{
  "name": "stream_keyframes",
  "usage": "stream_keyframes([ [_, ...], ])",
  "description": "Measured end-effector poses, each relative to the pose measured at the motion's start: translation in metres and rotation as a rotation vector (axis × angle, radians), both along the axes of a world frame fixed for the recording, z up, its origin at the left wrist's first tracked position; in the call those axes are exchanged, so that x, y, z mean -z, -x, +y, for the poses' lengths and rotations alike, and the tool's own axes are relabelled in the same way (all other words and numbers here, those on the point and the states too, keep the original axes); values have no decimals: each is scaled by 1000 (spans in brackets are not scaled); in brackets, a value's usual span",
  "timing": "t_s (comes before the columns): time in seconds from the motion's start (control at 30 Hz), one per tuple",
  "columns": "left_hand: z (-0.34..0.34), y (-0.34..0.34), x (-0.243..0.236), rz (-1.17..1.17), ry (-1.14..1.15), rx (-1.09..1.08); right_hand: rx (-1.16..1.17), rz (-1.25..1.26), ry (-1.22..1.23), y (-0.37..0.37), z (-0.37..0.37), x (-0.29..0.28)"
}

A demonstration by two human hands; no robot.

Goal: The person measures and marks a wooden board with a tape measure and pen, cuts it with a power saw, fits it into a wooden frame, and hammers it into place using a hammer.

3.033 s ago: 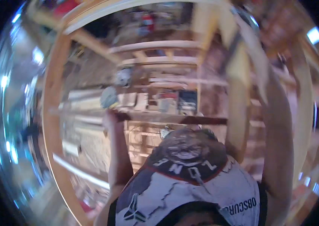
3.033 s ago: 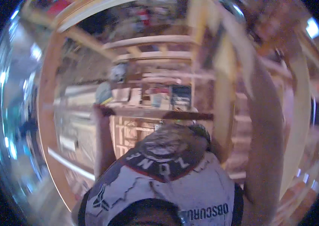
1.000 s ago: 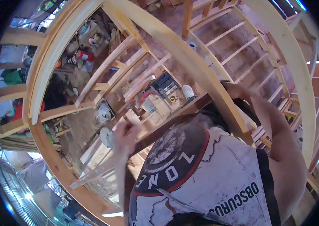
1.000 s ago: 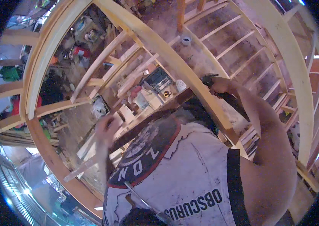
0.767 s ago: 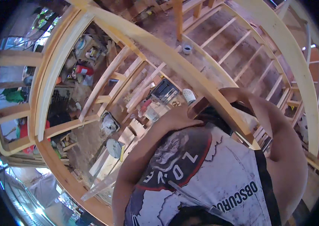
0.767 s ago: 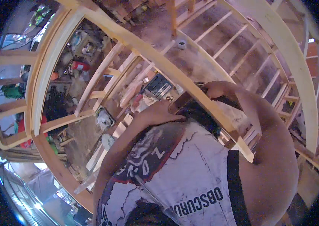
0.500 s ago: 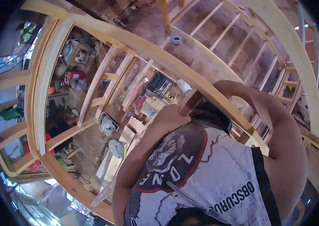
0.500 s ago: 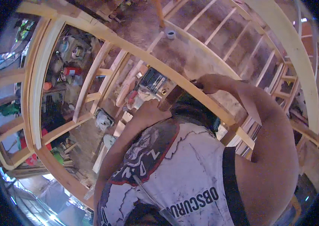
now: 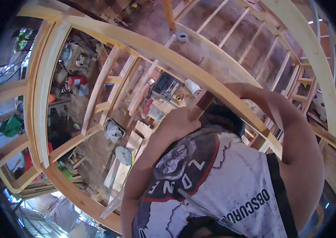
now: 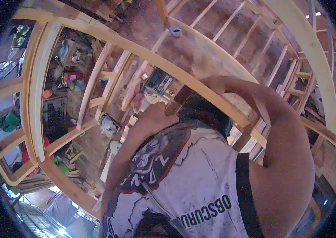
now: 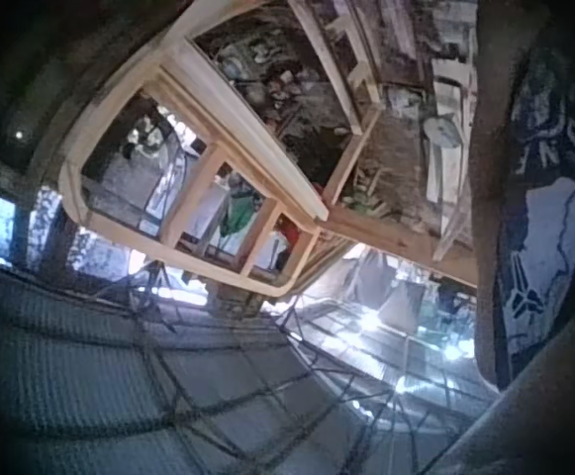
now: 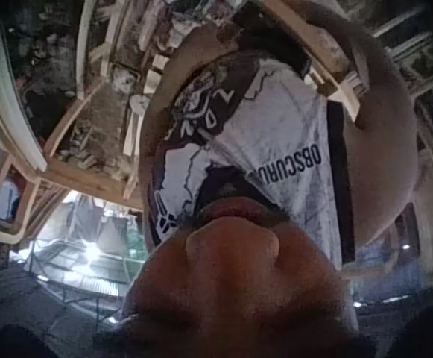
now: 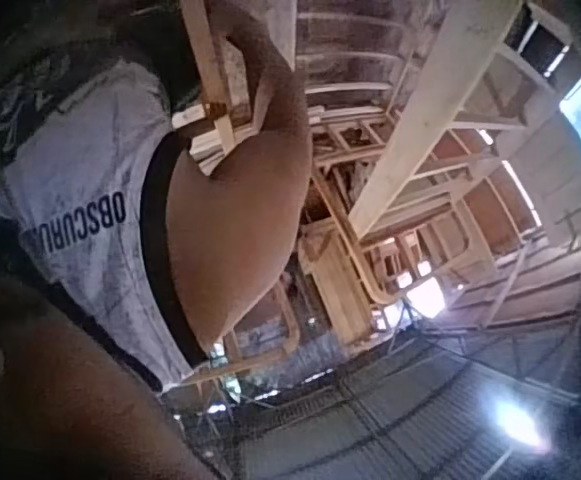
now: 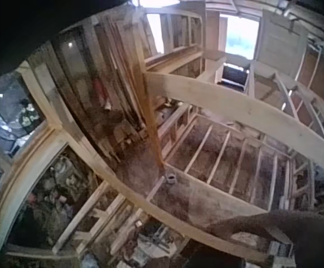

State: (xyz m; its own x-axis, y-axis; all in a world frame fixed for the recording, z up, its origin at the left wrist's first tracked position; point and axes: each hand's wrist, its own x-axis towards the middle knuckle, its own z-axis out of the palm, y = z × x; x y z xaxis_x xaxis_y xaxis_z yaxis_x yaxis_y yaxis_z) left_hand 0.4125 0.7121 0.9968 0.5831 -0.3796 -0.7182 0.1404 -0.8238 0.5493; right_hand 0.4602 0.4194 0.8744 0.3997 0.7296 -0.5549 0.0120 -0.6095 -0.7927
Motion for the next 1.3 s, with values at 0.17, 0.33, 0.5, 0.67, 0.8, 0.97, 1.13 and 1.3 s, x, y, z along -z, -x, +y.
stream_keyframes([
  [0.17, -2, -6, -2, -10, -28, 48, -84, -1, 71, 4, -15, 51],
  [0.33, 9, -7, -15, 68, -16, 31, -90, 9, 70, -6, 7, 58],
  [0.5, 3, -9, -17, 60, -24, 15, -36, -5, 50, 1, 12, 54],
  [0.67, 7, -10, -34, 68, -49, -48, -37, -43, -71, -7, 54, 71],
  [0.8, 9, -6, -26, 11, -23, -49, 26, -57, -77, 0, 54, 69],
  [0.97, 5, -1, -20, -18, -53, -38, 110, -148, -60, 9, 78, 70],
  [1.13, 11, -4, -31, -34, -21, -30, 157, -200, -15, 17, 88, 68],
  [1.3, 13, -8, -39, -71, 11, -61, 151, -229, 10, 10, 77, 52],
])
